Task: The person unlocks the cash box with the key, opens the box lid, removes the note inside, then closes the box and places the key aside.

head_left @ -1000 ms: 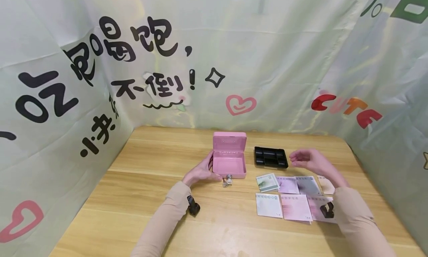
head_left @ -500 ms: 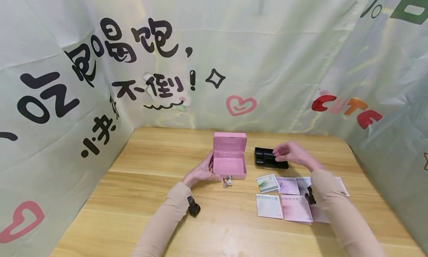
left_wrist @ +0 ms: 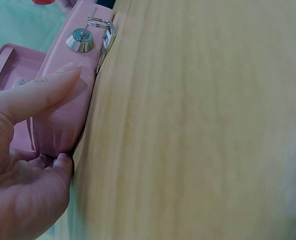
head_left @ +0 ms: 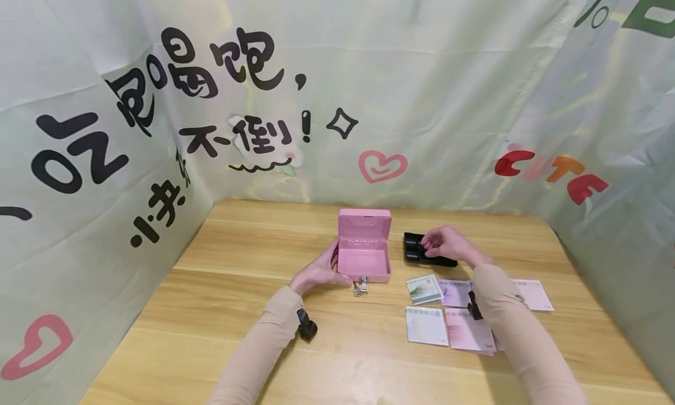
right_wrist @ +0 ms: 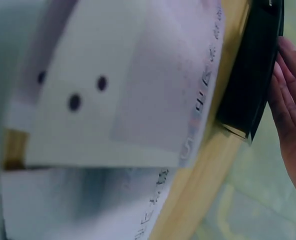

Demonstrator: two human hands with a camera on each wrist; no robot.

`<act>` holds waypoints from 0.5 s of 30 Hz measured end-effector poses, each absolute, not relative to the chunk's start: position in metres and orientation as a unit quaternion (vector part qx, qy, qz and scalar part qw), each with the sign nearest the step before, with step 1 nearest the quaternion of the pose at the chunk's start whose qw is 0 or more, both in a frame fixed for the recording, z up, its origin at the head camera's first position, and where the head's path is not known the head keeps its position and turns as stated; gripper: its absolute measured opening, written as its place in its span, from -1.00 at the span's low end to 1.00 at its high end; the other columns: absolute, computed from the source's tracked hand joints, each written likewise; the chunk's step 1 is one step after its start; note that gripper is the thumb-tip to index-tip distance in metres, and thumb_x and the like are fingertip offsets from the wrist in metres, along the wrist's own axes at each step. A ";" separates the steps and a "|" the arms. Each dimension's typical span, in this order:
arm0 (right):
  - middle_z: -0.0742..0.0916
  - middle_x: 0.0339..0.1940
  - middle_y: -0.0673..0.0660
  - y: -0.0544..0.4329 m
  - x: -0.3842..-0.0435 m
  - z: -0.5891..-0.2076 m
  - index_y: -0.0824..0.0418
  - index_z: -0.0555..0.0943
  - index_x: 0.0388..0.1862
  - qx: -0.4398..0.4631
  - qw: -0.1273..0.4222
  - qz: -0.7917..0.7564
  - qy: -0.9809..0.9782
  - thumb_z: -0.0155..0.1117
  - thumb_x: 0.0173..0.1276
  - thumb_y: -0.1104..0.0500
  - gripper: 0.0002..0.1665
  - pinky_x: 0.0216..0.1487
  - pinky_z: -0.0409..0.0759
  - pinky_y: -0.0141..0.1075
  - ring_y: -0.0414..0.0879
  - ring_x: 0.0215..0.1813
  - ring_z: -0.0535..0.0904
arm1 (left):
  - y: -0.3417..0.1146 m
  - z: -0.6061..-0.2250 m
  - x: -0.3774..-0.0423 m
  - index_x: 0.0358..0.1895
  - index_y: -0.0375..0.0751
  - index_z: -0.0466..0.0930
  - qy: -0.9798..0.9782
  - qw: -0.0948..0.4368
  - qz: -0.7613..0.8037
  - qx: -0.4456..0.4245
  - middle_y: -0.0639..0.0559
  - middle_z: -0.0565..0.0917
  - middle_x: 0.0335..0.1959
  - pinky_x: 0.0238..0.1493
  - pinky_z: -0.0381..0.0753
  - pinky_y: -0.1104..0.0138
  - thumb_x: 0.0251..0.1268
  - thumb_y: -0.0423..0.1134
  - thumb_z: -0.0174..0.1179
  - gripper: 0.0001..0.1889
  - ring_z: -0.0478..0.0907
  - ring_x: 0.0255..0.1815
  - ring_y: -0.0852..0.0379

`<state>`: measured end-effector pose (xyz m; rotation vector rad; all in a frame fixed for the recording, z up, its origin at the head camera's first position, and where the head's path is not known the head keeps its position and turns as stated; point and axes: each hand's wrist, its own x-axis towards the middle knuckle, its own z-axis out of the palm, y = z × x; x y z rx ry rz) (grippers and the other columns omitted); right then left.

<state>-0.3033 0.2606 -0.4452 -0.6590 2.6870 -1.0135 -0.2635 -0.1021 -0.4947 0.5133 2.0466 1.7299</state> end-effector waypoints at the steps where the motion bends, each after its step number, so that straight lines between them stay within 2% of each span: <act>1: 0.75 -0.28 0.34 0.260 -0.304 -0.446 0.51 0.63 -0.17 -0.222 0.095 -0.340 0.909 0.42 0.16 0.45 -0.75 -0.24 0.66 -0.47 -0.07 -0.25 0.68 | -0.102 -0.494 -0.263 0.65 -0.15 -0.35 0.734 0.206 0.621 0.184 -0.15 -0.22 0.70 0.71 -0.24 0.01 -0.13 -0.57 0.44 0.33 -0.27 0.72 -0.11; 15: 0.72 -0.40 0.26 0.254 -0.309 -0.456 0.45 0.65 -0.31 -0.222 0.090 -0.324 0.915 0.37 0.06 0.55 -0.81 -0.29 0.64 -0.48 -0.09 -0.32 0.62 | -0.102 -0.493 -0.262 0.65 -0.16 -0.36 0.728 0.205 0.627 0.188 -0.15 -0.25 0.70 0.72 -0.24 0.01 -0.15 -0.61 0.41 0.33 -0.26 0.71 -0.11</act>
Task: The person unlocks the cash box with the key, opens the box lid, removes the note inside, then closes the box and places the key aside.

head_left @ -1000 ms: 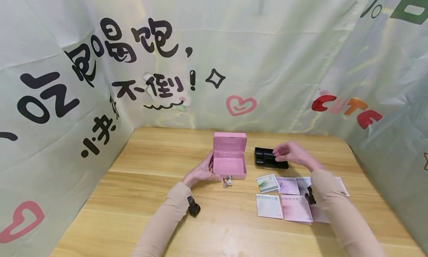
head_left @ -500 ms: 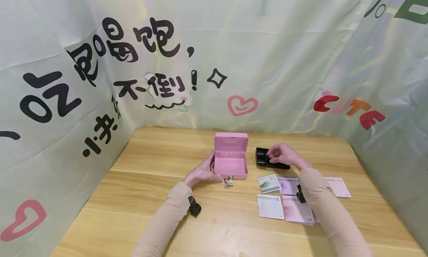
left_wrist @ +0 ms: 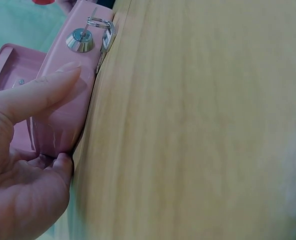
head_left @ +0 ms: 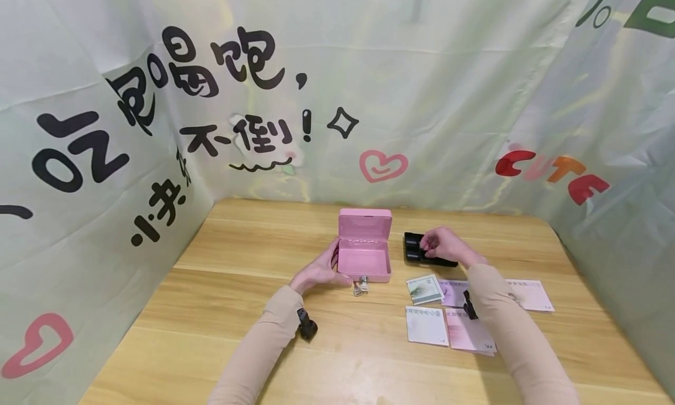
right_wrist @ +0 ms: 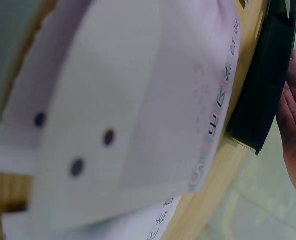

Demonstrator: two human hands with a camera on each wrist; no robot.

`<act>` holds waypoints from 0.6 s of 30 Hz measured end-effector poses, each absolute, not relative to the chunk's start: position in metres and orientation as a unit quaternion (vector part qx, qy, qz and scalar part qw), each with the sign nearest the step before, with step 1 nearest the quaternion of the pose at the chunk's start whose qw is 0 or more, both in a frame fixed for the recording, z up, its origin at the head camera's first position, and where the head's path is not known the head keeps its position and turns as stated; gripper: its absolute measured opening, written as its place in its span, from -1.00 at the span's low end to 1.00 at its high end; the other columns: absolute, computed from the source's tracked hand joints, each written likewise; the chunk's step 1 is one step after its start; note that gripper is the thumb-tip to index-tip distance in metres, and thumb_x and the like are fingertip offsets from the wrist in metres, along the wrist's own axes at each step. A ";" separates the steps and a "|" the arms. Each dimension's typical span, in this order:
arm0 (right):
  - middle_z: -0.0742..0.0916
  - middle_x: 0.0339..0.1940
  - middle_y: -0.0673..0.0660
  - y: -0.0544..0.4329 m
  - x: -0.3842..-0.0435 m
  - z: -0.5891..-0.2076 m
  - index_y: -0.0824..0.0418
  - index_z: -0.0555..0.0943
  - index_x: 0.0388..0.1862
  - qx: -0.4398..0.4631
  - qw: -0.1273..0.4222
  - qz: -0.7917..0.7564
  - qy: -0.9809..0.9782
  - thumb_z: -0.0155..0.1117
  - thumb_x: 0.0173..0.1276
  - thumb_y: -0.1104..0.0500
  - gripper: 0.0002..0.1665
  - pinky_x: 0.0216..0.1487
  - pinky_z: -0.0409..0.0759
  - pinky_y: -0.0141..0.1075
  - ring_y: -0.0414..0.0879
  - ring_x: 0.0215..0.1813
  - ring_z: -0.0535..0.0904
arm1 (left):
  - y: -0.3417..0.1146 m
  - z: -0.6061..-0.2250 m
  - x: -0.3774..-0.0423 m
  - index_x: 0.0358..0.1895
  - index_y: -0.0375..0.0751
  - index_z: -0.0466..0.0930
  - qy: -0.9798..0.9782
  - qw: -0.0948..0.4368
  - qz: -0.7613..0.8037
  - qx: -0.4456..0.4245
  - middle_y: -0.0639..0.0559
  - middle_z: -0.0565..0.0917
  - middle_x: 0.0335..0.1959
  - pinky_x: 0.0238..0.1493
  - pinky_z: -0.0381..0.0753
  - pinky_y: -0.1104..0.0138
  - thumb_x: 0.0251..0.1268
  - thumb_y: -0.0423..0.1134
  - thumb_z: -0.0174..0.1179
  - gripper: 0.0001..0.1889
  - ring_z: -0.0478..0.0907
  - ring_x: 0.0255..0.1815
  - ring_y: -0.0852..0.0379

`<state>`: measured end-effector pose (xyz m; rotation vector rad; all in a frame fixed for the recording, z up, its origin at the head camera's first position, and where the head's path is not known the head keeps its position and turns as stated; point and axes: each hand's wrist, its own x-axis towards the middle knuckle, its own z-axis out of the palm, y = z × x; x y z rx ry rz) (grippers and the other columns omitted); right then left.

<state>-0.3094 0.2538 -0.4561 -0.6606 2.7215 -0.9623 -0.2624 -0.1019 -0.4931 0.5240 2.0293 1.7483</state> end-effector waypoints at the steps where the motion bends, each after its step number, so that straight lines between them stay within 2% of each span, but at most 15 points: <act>1: 0.72 -0.41 0.26 0.254 -0.309 -0.457 0.45 0.65 -0.31 -0.219 0.090 -0.324 0.916 0.37 0.06 0.55 -0.81 -0.29 0.64 -0.49 -0.08 -0.32 0.62 | -0.102 -0.493 -0.262 0.65 -0.16 -0.36 0.728 0.205 0.627 0.187 -0.16 -0.25 0.70 0.71 -0.23 0.01 -0.14 -0.61 0.41 0.33 -0.25 0.71 -0.11; 9: 0.73 -0.40 0.27 0.253 -0.309 -0.455 0.43 0.66 -0.33 -0.211 0.089 -0.319 0.920 0.37 0.08 0.53 -0.85 -0.26 0.64 -0.49 -0.13 -0.33 0.62 | -0.102 -0.494 -0.263 0.65 -0.15 -0.37 0.725 0.208 0.630 0.184 -0.14 -0.24 0.70 0.72 -0.21 0.04 -0.12 -0.61 0.41 0.32 -0.25 0.71 -0.10; 18: 0.74 -0.46 0.28 0.253 -0.306 -0.454 0.43 0.66 -0.39 -0.237 0.061 -0.309 0.919 0.35 0.09 0.53 -0.90 -0.33 0.59 -0.49 -0.15 -0.37 0.63 | -0.102 -0.494 -0.264 0.65 -0.14 -0.35 0.726 0.207 0.628 0.189 -0.13 -0.24 0.70 0.72 -0.25 0.01 -0.15 -0.61 0.41 0.33 -0.26 0.72 -0.09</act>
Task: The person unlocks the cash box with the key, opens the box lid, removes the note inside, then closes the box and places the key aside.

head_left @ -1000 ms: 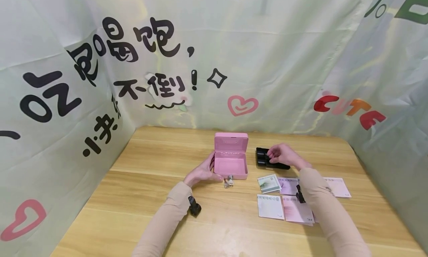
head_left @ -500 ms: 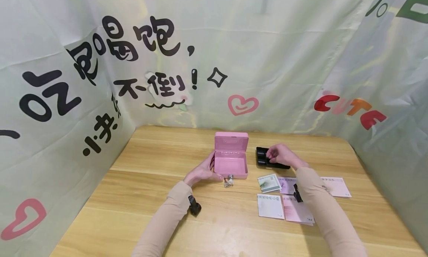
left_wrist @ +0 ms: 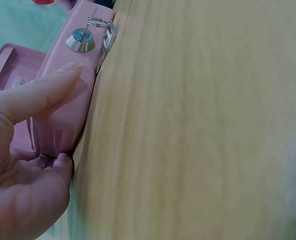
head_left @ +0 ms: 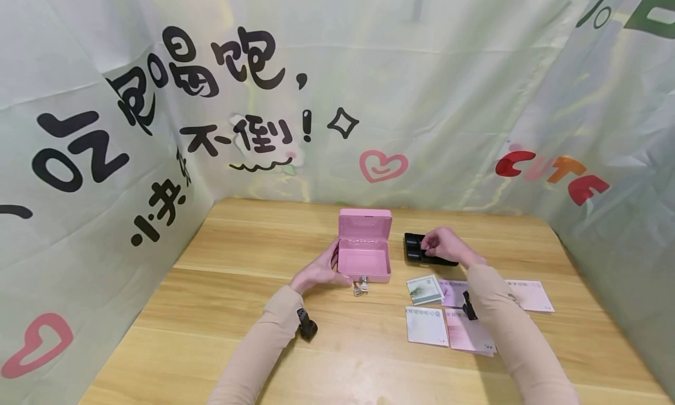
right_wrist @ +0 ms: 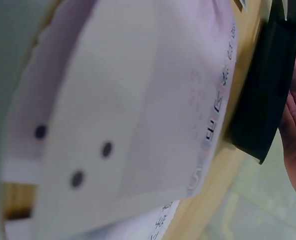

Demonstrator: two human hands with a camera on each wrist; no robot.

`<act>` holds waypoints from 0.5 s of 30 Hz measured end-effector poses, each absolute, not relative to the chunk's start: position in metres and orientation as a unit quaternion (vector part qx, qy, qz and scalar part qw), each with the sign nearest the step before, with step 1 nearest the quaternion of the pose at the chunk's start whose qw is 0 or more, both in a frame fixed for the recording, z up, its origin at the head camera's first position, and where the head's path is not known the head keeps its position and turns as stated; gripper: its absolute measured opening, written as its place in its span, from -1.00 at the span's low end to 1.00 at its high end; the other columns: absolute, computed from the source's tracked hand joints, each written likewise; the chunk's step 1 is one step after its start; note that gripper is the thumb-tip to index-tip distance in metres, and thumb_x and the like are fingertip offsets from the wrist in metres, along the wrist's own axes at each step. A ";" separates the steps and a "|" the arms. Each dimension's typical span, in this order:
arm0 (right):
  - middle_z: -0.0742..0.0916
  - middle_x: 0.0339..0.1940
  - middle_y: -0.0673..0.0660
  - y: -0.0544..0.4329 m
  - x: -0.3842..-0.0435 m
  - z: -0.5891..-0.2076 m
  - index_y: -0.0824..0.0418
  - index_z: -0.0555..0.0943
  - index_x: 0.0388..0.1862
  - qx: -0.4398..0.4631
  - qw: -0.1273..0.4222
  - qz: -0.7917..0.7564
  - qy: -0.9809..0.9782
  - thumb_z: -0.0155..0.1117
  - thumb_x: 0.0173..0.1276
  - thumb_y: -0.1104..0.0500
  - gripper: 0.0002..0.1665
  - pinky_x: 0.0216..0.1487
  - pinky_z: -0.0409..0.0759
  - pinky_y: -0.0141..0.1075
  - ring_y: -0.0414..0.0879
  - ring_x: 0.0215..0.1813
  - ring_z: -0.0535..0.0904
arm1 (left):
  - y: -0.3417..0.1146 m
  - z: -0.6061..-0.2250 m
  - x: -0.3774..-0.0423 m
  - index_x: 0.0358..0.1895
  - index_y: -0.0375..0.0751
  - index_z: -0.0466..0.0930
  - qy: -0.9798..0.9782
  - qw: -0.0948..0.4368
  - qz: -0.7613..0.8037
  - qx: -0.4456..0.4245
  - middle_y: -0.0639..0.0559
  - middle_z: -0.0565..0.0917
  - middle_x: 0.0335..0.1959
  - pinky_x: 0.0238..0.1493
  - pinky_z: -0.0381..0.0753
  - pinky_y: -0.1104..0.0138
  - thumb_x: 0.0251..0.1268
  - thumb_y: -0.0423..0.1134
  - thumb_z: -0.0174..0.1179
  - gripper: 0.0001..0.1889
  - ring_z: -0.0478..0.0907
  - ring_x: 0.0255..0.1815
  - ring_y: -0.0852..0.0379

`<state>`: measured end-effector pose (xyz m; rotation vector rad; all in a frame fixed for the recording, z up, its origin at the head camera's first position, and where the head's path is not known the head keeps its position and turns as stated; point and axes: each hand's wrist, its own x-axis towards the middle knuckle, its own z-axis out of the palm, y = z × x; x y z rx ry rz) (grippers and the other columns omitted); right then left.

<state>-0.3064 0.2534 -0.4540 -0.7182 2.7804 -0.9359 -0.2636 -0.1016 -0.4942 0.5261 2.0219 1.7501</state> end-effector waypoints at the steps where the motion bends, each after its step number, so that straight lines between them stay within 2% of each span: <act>1: 0.74 -0.46 0.29 0.253 -0.306 -0.454 0.43 0.67 -0.39 -0.236 0.060 -0.310 0.919 0.35 0.09 0.53 -0.90 -0.33 0.59 -0.50 -0.15 -0.37 0.63 | -0.102 -0.494 -0.263 0.65 -0.14 -0.34 0.725 0.207 0.629 0.189 -0.14 -0.24 0.70 0.71 -0.25 0.00 -0.15 -0.61 0.41 0.32 -0.26 0.72 -0.10; 15: 0.78 -0.37 0.24 0.255 -0.298 -0.443 0.40 0.71 -0.31 -0.219 0.066 -0.309 0.923 0.37 0.15 0.47 -0.89 -0.25 0.64 -0.43 -0.11 -0.30 0.66 | -0.101 -0.494 -0.263 0.65 -0.17 -0.36 0.722 0.208 0.632 0.187 -0.15 -0.25 0.70 0.72 -0.25 0.01 -0.15 -0.64 0.39 0.32 -0.27 0.72 -0.10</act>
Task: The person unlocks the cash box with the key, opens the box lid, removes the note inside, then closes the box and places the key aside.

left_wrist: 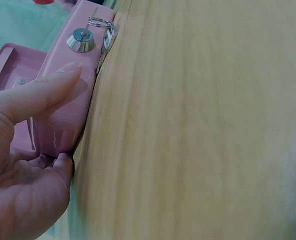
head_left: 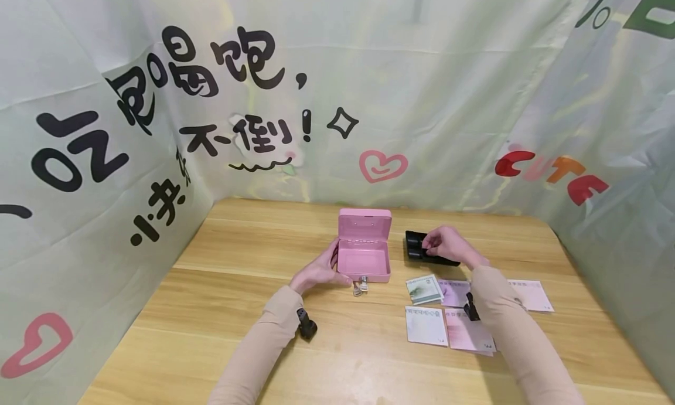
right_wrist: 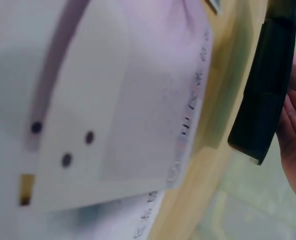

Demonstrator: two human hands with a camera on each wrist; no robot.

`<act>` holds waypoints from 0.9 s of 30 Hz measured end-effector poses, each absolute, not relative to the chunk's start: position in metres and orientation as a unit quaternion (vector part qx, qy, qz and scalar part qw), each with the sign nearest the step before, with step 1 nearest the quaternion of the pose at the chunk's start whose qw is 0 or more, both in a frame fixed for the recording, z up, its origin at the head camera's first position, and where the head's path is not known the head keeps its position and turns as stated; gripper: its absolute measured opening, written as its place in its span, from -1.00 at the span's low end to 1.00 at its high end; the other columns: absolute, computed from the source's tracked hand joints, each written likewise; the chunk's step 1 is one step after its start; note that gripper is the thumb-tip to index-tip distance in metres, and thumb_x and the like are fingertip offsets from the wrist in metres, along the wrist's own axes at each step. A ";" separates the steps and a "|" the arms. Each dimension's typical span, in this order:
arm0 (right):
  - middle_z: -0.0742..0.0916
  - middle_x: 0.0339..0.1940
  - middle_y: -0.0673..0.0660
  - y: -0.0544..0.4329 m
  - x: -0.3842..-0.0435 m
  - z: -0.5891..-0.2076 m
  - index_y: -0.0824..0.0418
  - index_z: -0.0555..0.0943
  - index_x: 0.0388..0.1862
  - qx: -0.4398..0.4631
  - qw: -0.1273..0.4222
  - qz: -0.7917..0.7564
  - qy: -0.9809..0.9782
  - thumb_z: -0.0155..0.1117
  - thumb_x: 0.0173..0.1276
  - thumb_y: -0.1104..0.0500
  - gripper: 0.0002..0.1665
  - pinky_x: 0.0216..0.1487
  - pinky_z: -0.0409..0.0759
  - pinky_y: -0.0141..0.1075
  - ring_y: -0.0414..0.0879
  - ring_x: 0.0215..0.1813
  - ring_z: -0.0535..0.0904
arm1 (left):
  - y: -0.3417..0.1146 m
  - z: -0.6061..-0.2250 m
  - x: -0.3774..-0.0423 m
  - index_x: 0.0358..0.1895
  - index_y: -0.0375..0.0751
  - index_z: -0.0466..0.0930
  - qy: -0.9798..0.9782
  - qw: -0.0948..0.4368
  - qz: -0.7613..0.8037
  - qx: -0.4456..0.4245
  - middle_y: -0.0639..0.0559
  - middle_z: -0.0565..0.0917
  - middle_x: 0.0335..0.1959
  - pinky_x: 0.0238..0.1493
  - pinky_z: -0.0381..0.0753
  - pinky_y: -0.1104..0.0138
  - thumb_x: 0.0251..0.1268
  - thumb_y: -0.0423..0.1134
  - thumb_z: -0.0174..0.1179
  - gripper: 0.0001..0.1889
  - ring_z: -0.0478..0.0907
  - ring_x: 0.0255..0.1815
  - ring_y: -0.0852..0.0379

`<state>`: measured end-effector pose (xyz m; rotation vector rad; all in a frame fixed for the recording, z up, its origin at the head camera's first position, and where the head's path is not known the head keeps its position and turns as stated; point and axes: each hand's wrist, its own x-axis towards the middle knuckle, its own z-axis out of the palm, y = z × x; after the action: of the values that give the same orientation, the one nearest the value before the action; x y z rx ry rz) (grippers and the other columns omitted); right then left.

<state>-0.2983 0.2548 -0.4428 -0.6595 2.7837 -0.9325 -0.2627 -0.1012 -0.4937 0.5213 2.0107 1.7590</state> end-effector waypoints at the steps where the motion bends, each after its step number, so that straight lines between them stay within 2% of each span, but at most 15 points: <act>1: 0.78 -0.37 0.24 0.255 -0.298 -0.442 0.40 0.71 -0.32 -0.219 0.066 -0.309 0.923 0.37 0.15 0.47 -0.89 -0.26 0.64 -0.43 -0.12 -0.31 0.65 | -0.101 -0.494 -0.263 0.65 -0.18 -0.36 0.722 0.208 0.632 0.187 -0.15 -0.25 0.70 0.72 -0.24 0.02 -0.15 -0.64 0.39 0.32 -0.27 0.72 -0.09; 27: 0.80 -0.42 0.23 0.238 -0.266 -0.417 0.39 0.72 -0.38 -0.261 0.052 -0.323 0.908 0.37 0.12 0.51 -0.89 -0.32 0.67 -0.48 -0.16 -0.36 0.69 | -0.101 -0.490 -0.259 0.65 -0.17 -0.34 0.729 0.207 0.625 0.187 -0.17 -0.19 0.70 0.71 -0.22 -0.01 -0.14 -0.62 0.41 0.32 -0.25 0.71 -0.13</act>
<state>-0.2661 0.2379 -0.4168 -0.7929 2.7634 -0.9827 -0.2592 -0.1014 -0.4900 0.5200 2.0293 1.7413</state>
